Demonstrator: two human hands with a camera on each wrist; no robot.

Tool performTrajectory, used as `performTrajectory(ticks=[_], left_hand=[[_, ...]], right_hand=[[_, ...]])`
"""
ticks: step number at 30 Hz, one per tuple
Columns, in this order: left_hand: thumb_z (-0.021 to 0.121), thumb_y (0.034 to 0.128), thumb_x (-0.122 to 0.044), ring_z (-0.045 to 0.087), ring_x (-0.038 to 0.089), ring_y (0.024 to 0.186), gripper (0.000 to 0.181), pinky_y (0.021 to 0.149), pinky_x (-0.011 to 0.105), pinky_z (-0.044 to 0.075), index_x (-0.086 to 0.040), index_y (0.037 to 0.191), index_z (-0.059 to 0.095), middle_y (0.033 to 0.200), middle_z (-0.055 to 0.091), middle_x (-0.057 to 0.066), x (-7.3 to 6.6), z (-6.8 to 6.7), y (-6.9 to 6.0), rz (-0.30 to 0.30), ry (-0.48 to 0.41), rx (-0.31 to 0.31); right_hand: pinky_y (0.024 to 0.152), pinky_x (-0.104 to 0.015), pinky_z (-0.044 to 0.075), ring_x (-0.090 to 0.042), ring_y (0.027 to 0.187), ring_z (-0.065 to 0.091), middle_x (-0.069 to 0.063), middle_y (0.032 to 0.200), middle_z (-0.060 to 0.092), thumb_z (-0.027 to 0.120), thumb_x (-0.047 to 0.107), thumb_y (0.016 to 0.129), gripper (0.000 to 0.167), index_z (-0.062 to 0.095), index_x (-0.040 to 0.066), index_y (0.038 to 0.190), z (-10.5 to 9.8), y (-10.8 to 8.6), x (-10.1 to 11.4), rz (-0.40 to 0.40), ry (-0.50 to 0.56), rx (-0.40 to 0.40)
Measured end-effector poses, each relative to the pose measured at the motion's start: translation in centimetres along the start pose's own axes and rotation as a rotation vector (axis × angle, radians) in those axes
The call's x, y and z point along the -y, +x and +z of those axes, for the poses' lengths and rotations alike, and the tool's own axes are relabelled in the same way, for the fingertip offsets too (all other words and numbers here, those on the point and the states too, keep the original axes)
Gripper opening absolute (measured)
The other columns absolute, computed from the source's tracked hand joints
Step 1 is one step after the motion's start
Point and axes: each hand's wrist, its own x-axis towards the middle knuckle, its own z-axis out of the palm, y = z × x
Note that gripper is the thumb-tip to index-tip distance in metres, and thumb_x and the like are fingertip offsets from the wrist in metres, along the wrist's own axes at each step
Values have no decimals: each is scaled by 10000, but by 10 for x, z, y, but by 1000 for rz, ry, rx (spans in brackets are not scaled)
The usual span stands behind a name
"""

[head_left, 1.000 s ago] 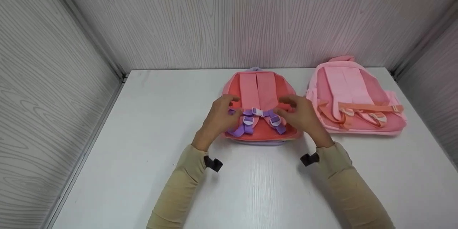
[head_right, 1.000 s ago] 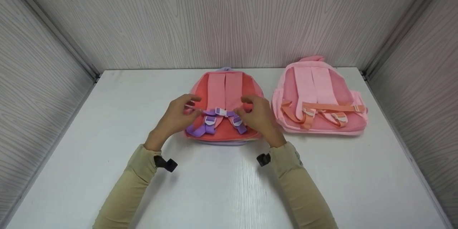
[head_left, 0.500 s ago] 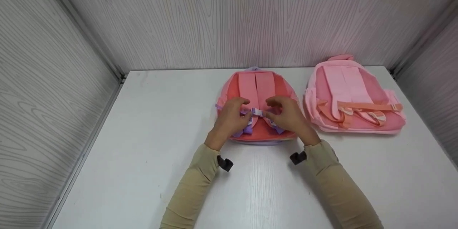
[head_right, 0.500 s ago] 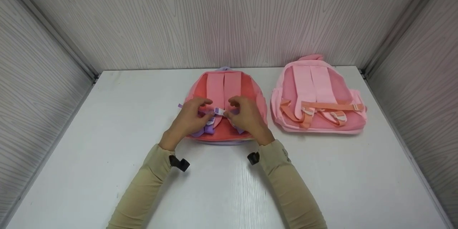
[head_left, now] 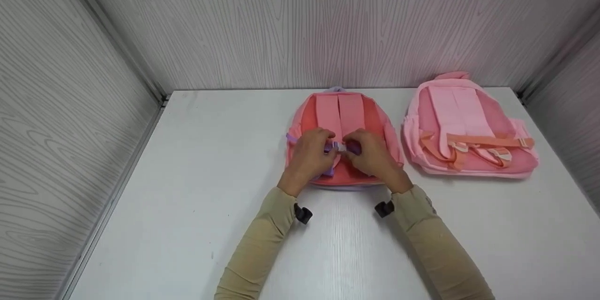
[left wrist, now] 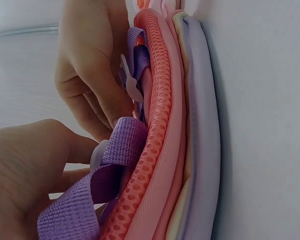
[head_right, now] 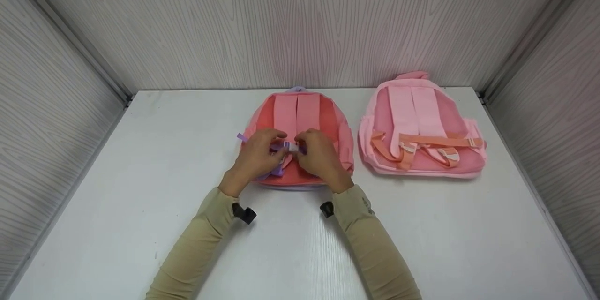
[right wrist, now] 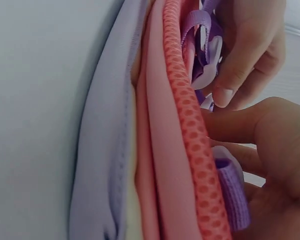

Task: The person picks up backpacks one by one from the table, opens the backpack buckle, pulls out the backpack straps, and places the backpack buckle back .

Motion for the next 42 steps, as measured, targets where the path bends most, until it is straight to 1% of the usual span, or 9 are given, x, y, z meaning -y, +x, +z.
performTrajectory(ticks=[4,7,14,20,23,27,30,34,42], left_hand=[[716,1012,-229,650,259,1161,352,1090,424,513,-45,1312,710,1223,735,93,-1,1,0,1,15,5],[726,1003,-220,653,260,1169,350,1090,424,516,-51,1309,715,1229,739,91,-2,1,0,-6,28,11],[745,994,-217,648,250,1186,363,1117,414,505,-71,1325,717,1252,734,79,-2,2,0,-27,13,33],[756,997,-205,643,238,1171,363,1110,398,515,-77,1335,718,1257,721,75,-1,-2,-1,-55,-44,58],[756,1002,-197,658,228,1148,354,1079,382,538,-80,1335,723,1262,725,79,1,-3,0,-43,-72,64],[762,1003,-190,675,214,1089,327,1018,364,569,-85,1312,741,1225,739,79,4,-4,2,0,-96,53],[770,1001,-209,669,211,1072,309,1009,364,566,-96,1288,753,1201,740,72,4,-4,3,15,-95,38],[770,1004,-223,664,205,1095,300,1039,365,553,-109,1281,756,1206,735,59,3,-5,2,4,-103,38],[764,1008,-231,656,189,1096,293,1050,351,550,-119,1278,758,1199,724,45,3,-6,0,-6,-135,48]], right_hand=[[910,-475,569,-315,959,626,-163,1080,710,817,101,936,285,766,3,1199,5,1,1,-23,-56,-10],[913,-472,566,-313,956,630,-161,1064,707,815,99,939,251,777,6,1169,8,2,1,-34,-83,-19],[972,-515,554,-327,1015,648,-170,1093,714,789,55,955,208,778,-2,1155,11,2,-2,-63,-60,-43],[899,-491,568,-316,949,643,-170,1052,724,786,67,964,197,774,-8,1145,7,0,-1,-109,-39,-58],[866,-469,556,-311,922,627,-168,1027,718,790,65,961,192,773,-10,1137,4,-1,-1,-131,-31,-70],[853,-446,534,-315,921,612,-172,1018,708,794,60,957,197,770,-14,1138,0,-2,-1,-148,-22,-87],[866,-439,529,-312,940,608,-165,1033,705,797,72,958,203,769,-3,1144,-2,-2,-1,-153,-1,-94],[921,-465,543,-322,992,624,-163,1078,708,786,81,968,199,765,5,1150,-2,-2,-3,-164,11,-102],[1004,-509,547,-339,1068,663,-163,1125,703,736,67,1005,173,753,5,1166,4,-4,-4,-185,-40,-145]])
